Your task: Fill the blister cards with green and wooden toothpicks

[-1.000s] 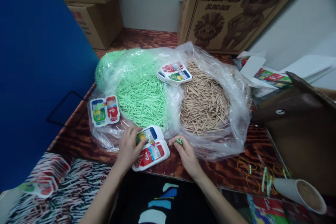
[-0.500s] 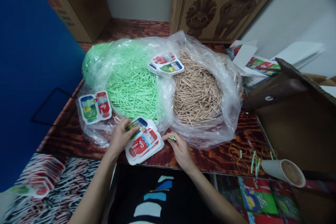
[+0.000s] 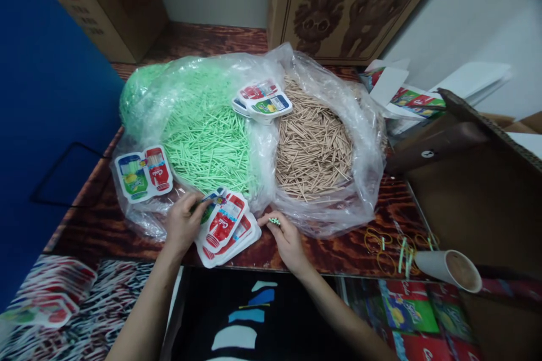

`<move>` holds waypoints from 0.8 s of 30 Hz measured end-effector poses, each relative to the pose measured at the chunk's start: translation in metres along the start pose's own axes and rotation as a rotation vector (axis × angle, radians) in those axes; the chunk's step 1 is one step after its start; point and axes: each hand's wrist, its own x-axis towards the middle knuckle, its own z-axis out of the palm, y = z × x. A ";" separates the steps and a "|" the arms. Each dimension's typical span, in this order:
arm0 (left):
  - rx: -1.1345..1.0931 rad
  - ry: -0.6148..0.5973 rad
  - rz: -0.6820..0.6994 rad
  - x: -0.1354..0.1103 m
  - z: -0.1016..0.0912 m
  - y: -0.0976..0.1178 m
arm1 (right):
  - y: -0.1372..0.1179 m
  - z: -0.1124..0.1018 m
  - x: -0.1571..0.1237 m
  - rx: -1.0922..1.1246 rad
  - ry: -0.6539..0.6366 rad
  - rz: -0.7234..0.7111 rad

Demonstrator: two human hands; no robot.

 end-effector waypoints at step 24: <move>-0.200 0.028 0.102 -0.005 -0.012 0.032 | -0.005 0.002 0.003 -0.005 0.020 0.004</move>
